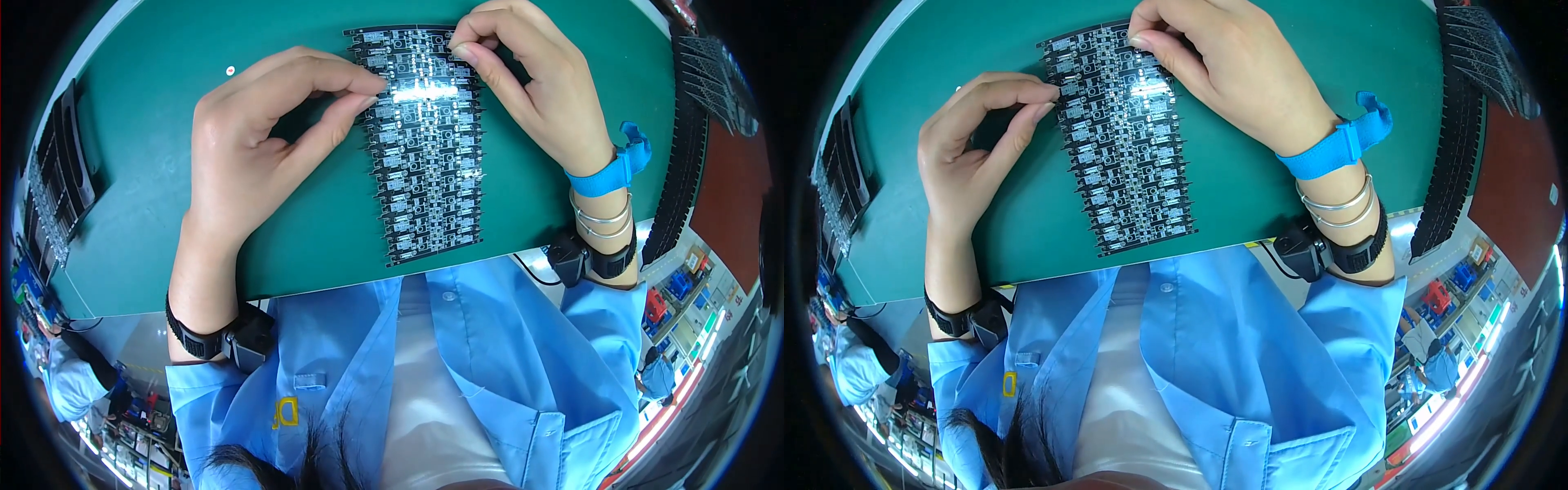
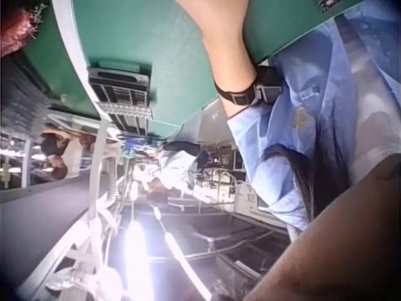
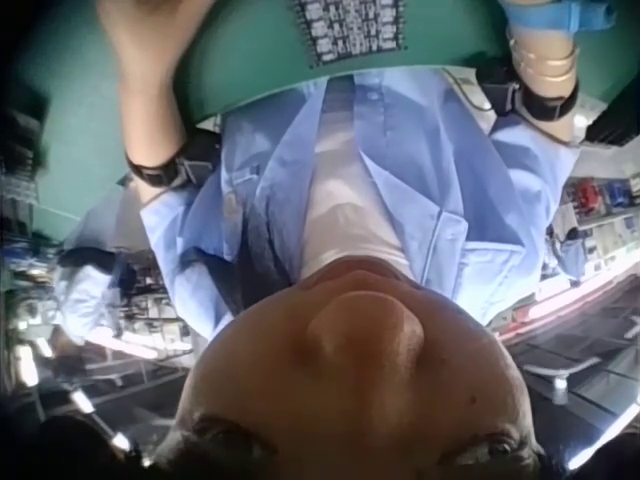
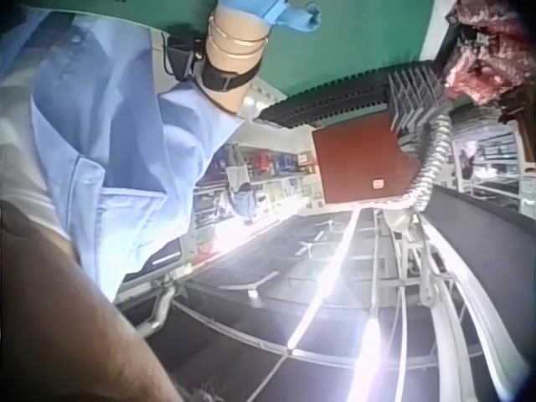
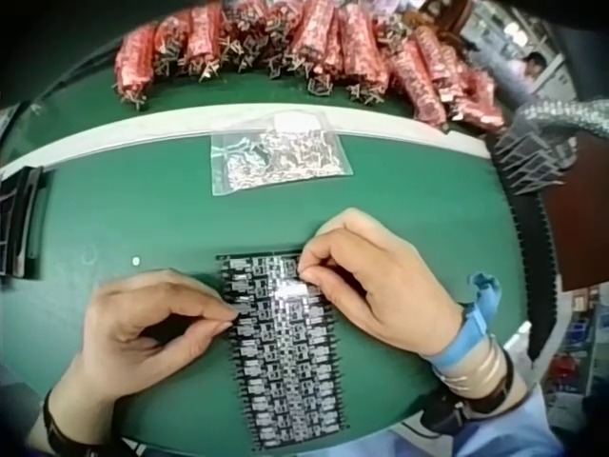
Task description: The person picks up small metal components from a plastic bag and inserts them one by one into a circuit board. After filling the board, they place it onto a black tray and set the tray into a storage rack.
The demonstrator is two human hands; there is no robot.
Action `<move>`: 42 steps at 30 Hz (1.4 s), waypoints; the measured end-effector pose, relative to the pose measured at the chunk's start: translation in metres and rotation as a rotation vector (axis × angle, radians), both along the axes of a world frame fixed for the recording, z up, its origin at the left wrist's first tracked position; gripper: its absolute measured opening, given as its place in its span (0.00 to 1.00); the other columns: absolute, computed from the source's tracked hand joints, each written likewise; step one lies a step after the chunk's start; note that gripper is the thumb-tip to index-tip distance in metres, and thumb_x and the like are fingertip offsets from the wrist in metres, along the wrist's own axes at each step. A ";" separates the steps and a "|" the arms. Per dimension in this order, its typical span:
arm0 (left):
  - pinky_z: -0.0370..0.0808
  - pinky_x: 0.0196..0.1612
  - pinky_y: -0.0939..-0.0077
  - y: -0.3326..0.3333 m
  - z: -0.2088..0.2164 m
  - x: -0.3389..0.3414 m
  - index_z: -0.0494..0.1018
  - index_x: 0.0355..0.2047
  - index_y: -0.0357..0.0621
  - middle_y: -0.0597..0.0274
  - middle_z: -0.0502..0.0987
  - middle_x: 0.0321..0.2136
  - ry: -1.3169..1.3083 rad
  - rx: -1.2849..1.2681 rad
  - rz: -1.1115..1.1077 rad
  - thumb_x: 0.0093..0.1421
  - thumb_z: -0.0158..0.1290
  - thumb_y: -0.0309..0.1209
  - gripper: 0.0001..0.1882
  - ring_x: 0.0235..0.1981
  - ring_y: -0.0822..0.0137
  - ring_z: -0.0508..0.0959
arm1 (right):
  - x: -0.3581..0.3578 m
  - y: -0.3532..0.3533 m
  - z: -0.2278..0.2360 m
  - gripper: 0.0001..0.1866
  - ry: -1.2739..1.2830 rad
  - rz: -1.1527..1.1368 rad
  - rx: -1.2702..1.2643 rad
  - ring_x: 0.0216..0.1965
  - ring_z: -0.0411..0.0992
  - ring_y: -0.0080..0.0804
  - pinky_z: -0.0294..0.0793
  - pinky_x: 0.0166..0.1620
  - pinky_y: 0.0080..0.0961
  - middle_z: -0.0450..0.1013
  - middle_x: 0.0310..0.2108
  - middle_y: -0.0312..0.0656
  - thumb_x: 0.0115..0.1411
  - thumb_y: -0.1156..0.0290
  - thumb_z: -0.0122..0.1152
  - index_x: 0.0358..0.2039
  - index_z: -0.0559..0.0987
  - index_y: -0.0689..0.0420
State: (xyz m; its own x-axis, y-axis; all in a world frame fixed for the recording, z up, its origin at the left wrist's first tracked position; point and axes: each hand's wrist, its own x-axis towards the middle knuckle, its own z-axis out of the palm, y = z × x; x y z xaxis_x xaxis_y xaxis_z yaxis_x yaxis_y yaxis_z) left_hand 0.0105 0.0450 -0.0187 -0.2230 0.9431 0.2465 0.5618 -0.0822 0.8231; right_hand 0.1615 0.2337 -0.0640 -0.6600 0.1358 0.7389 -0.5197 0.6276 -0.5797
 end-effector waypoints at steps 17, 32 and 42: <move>0.76 0.33 0.79 0.002 -0.004 -0.002 0.78 0.30 0.37 0.60 0.80 0.29 0.052 0.035 0.005 0.50 0.59 0.20 0.06 0.30 0.67 0.80 | 0.007 -0.021 0.064 0.06 -0.744 -0.250 0.017 0.31 0.70 0.41 0.70 0.35 0.29 0.69 0.30 0.44 0.55 0.73 0.60 0.32 0.75 0.60; 0.76 0.32 0.76 0.000 -0.005 0.003 0.77 0.32 0.40 0.59 0.79 0.29 -0.025 0.027 0.054 0.53 0.57 0.22 0.05 0.31 0.64 0.80 | 0.002 0.009 0.070 0.12 -0.541 -0.306 0.439 0.34 0.73 0.38 0.72 0.38 0.31 0.73 0.35 0.37 0.53 0.77 0.62 0.39 0.81 0.53; 0.77 0.34 0.77 -0.001 -0.010 0.005 0.77 0.32 0.39 0.59 0.78 0.28 -0.251 0.115 0.054 0.51 0.56 0.21 0.06 0.30 0.69 0.79 | -0.052 0.042 0.059 0.07 -0.686 -0.415 0.597 0.27 0.73 0.37 0.71 0.31 0.26 0.73 0.31 0.40 0.55 0.72 0.61 0.35 0.80 0.57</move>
